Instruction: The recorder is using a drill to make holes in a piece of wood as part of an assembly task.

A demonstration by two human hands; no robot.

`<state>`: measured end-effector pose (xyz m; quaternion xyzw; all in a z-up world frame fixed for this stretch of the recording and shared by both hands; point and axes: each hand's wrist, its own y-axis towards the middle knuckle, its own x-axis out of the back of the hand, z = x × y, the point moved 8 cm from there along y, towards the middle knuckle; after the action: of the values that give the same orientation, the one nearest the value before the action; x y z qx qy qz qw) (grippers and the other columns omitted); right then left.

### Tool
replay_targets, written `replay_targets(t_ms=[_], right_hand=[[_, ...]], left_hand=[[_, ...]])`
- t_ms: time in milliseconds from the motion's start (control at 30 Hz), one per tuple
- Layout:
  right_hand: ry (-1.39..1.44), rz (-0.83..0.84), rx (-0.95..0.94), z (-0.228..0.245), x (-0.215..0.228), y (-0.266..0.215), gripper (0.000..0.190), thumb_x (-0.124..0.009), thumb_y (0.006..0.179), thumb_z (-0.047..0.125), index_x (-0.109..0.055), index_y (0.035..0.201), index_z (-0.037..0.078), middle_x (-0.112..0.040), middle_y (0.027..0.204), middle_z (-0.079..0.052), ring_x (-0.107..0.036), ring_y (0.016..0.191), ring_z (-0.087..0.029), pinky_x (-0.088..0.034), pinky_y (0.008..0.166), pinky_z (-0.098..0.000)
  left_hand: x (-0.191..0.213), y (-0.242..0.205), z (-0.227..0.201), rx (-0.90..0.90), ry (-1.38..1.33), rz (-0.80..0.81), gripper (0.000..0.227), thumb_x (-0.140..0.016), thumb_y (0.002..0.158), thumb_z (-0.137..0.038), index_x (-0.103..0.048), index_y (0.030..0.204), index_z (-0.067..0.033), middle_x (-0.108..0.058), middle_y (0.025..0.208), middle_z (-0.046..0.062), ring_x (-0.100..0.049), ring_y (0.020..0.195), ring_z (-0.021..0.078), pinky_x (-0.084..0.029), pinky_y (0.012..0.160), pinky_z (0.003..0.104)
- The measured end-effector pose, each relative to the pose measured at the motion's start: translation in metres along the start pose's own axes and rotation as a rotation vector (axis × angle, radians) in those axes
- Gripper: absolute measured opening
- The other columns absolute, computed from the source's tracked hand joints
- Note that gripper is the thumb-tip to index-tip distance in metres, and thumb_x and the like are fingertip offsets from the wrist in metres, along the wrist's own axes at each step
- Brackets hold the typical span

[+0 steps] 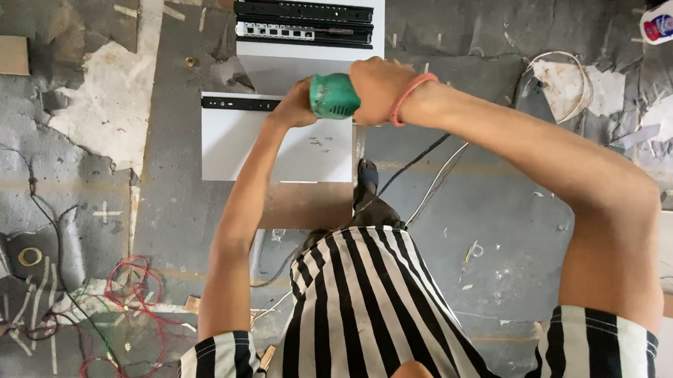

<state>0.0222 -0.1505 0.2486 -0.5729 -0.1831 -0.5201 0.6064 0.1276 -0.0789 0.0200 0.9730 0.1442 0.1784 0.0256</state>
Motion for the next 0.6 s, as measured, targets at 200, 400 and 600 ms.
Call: replay_targets(t_ms=[200,400,600], right_hand=[[-0.055,-0.012,0.054,0.022,0.002,0.008,0.031,-0.073,0.062,0.012,-0.068,0.086,-0.007,-0.070,0.080,-0.027,-0.074,0.075,-0.042,-0.060,0.066,-0.0496],[-0.055,0.006,0.055,0.020,0.002,0.007,0.028,-0.071,0.062,0.010,-0.067,0.084,-0.008,-0.070,0.077,-0.027,-0.074,0.071,-0.042,-0.060,0.062,-0.0494],[-0.017,0.077,-0.036,0.006,-0.002,0.003,0.029,-0.072,0.064,0.011,-0.066,0.085,-0.008,-0.072,0.079,-0.025,-0.076,0.071,-0.038,-0.062,0.061,-0.0486]], left_hand=[[-0.014,-0.005,0.082,0.155,0.219,0.058,0.032,-0.074,0.075,-0.002,-0.067,0.106,-0.0059,-0.074,0.101,0.013,-0.070,0.098,0.0299,-0.056,0.087,0.039],[-0.016,-0.006,0.064,0.208,0.399,0.138,0.027,-0.076,0.082,-0.012,-0.070,0.108,-0.0070,-0.073,0.104,0.013,-0.069,0.105,0.0303,-0.053,0.093,0.041],[0.003,-0.001,-0.011,0.007,0.187,-0.003,0.039,-0.077,0.075,-0.001,-0.064,0.112,0.0012,-0.066,0.117,0.021,-0.064,0.107,0.0364,-0.053,0.091,0.041]])
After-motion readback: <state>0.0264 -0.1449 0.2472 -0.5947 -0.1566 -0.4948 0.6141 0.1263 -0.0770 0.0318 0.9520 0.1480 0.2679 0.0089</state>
